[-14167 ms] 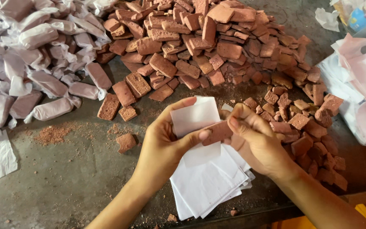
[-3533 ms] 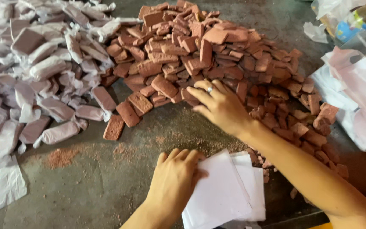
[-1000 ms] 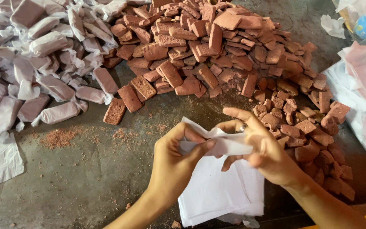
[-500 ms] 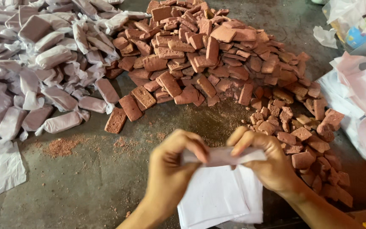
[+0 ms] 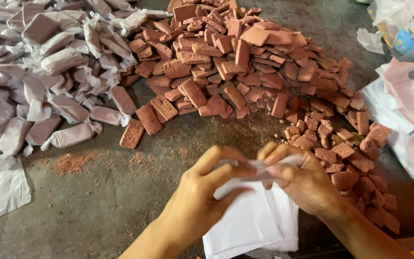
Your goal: The person wraps individual brown rectangular bricks in white paper by hand.
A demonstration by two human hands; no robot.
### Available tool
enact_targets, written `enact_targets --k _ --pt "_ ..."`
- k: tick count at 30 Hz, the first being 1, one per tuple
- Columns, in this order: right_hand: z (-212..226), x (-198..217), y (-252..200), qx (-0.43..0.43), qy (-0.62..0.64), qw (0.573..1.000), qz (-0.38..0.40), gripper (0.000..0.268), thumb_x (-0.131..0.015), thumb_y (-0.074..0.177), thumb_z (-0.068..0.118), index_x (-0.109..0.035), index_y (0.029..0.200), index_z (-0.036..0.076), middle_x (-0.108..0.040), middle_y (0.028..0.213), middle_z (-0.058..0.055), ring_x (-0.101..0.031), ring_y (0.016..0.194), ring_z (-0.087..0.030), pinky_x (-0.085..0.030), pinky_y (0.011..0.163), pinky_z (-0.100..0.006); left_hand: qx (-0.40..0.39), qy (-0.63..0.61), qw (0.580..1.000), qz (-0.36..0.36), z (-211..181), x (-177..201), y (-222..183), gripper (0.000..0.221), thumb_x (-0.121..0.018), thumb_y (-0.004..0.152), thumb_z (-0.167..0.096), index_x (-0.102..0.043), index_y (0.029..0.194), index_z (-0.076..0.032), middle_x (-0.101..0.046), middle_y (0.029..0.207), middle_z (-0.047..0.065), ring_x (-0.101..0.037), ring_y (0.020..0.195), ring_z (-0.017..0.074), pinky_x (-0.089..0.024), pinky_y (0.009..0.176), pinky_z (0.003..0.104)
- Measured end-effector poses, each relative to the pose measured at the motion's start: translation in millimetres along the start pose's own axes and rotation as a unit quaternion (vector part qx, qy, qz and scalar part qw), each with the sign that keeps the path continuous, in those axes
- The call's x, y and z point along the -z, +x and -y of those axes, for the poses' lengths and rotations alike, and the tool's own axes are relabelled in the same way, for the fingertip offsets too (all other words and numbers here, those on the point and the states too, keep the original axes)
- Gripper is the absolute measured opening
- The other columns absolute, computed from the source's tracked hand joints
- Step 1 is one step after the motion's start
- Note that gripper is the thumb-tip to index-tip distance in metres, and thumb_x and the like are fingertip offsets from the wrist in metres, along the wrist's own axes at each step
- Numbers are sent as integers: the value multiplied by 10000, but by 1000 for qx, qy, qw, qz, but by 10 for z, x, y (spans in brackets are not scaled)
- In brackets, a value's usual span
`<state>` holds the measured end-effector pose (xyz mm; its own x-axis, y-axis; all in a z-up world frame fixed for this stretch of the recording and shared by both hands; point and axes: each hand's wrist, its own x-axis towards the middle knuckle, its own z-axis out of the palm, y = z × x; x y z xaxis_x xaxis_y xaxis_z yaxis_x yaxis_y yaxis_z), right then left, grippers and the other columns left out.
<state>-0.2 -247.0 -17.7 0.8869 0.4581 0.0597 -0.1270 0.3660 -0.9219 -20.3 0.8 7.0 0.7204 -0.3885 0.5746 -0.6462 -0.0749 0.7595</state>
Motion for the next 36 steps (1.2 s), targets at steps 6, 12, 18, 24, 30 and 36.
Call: enact_targets --k 6,12,18,24,30,36 --pt "9 76 -46 3 -140 988 -67 121 -710 928 124 -676 829 62 -676 774 -81 -671 574 -180 -585 478 -250 167 -26 980 -104 63 -68 -34 286 -830 815 -192 -799 1094 -135 -677 760 -25 -609 578 73 -465 526 215" --pt "-323 384 -118 -135 278 936 -172 230 -659 886 -50 -726 1083 49 -744 986 -161 -722 624 -134 -629 570 -221 86 62 994 -35 113 -101 -151 173 -716 937 -201 -761 1051 -78 -623 792 41 -613 609 168 -519 607 318" --pt "170 -133 -40 10 55 998 -41 164 -652 899 -25 -519 844 54 -530 763 -63 -647 528 -147 -564 431 -205 171 -100 979 -51 243 -324 -203 232 -862 783 -264 -652 730 -183 -536 893 -15 -527 814 140 -455 712 278" --pt "-79 -62 17 -203 166 957 -124 95 -593 987 76 -514 987 129 -438 647 29 -366 311 -46 -241 248 -215 -95 214 970 62 75 -193 -181 160 -614 1052 -93 -560 926 -9 -538 824 99 -553 659 288 -497 630 435" --pt "193 -110 -43 -129 164 978 7 722 -695 910 425 -324 1432 92 -557 1157 -214 -654 860 -281 -624 584 -403 -270 319 908 16 -141 26 -115 222 -587 1062 -106 -669 896 17 -667 994 222 -696 851 343 -628 919 472" --pt "203 -169 -129 14 -151 985 -83 532 -742 856 24 -461 1305 79 -604 817 -89 -720 647 -258 -653 574 -319 -25 46 999 10 -4 -51 -76 567 -641 861 -509 -569 1172 -39 -566 1188 149 -487 1372 402 -507 1083 505"
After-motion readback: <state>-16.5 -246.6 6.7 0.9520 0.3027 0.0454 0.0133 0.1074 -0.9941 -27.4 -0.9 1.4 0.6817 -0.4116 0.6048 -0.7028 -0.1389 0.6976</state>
